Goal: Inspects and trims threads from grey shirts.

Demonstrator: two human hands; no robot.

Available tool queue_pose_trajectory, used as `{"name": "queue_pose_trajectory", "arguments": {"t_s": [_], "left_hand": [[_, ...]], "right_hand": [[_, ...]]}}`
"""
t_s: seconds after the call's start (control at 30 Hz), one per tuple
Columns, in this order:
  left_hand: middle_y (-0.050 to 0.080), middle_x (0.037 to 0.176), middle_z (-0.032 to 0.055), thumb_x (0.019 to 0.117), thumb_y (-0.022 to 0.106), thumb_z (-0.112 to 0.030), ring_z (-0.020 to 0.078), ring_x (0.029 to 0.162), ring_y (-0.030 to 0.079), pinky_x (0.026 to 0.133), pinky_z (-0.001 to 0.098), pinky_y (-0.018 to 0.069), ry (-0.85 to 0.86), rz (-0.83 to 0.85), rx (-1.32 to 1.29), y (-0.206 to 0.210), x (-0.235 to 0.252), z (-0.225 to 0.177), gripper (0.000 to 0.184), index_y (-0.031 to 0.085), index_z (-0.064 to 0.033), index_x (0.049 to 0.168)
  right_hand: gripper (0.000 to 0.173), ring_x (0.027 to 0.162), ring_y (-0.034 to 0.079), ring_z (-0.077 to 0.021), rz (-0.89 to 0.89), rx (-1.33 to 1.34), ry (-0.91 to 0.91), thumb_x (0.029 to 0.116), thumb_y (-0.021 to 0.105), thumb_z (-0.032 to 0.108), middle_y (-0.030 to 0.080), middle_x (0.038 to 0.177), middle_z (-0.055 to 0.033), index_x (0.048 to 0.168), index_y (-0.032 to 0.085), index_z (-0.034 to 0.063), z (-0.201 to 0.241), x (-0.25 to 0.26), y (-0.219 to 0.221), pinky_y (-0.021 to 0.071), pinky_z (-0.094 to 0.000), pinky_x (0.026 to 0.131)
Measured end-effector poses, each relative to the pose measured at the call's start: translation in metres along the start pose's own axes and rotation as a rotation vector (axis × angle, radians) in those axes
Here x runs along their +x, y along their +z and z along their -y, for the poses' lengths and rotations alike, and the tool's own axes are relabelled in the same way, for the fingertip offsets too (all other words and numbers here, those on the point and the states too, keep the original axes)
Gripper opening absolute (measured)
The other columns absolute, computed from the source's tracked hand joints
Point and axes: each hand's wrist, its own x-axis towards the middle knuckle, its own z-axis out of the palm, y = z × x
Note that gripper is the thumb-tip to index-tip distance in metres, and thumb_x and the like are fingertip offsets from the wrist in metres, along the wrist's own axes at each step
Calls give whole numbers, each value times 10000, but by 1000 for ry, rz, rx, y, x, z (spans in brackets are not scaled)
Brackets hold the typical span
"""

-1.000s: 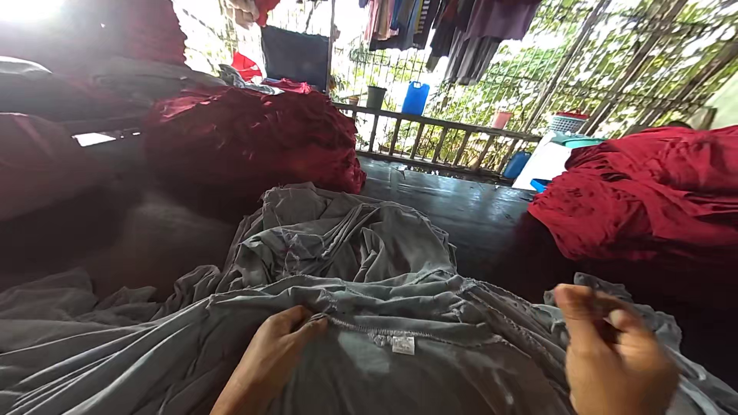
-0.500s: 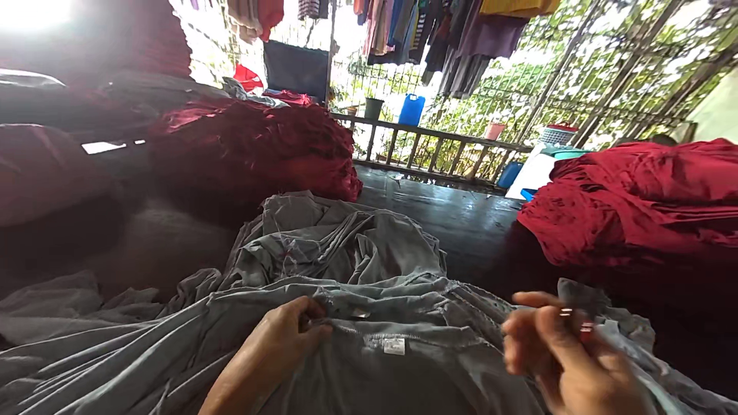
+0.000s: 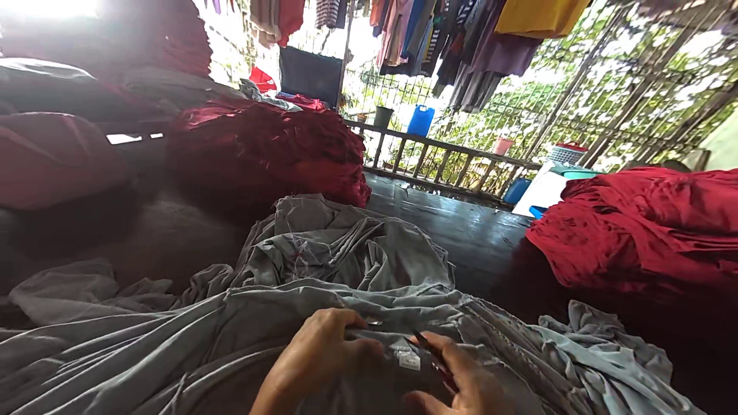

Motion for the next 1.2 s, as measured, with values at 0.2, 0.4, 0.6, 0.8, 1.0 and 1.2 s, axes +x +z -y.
{"name": "queue_pose_trajectory", "arguments": {"t_s": [0.2,0.4,0.6,0.8,1.0,1.2], "left_hand": [[654,878,72,978,673,-194,107,780,568,743,301,458,158,-24,-192,-2,3,13,219,709,15,1034],[617,809,-41,969,596,-6,-7,690,540,673,196,464,216,28,-471,10,12,17,222,602,0,1190],[664,912,-85,995,448,44,-54,827,612,787,161,518,288,24,-671,24,19,27,239,676,-14,1039],[656,933,-19,891,690,-56,-17,826,605,763,178,503,254,-5,-561,30,13,19,205,652,21,1077],[716,992,85,792,792,1,28,889,630,813,195,497,381,-75,-401,34,14,20,255,720,52,1031],[726,959,39,832,748,15,-2,864,646,811,178,517,354,-42,-438,34,17,23,210,718,41,1039]], "right_hand": [[385,887,714,-377,-40,-74,-41,819,739,2,705,1065,-294,1162,658,-153,-11,13,8,572,-480,797],[414,825,627,-143,-20,119,-2,876,741,113,691,994,-229,1161,632,-166,-20,9,6,510,-265,771],[380,798,622,-170,-17,89,77,865,723,52,693,980,-226,1176,645,-152,-17,14,4,513,-303,749],[309,865,707,-286,-50,55,88,871,726,60,724,990,-240,1114,690,-128,-16,16,10,563,-412,810],[216,802,704,-252,-53,79,51,882,691,20,733,948,-216,1053,728,-105,-19,16,11,567,-380,768],[240,818,692,-220,32,131,113,868,702,20,731,943,-192,1078,720,-94,-19,16,4,554,-376,776]]}}
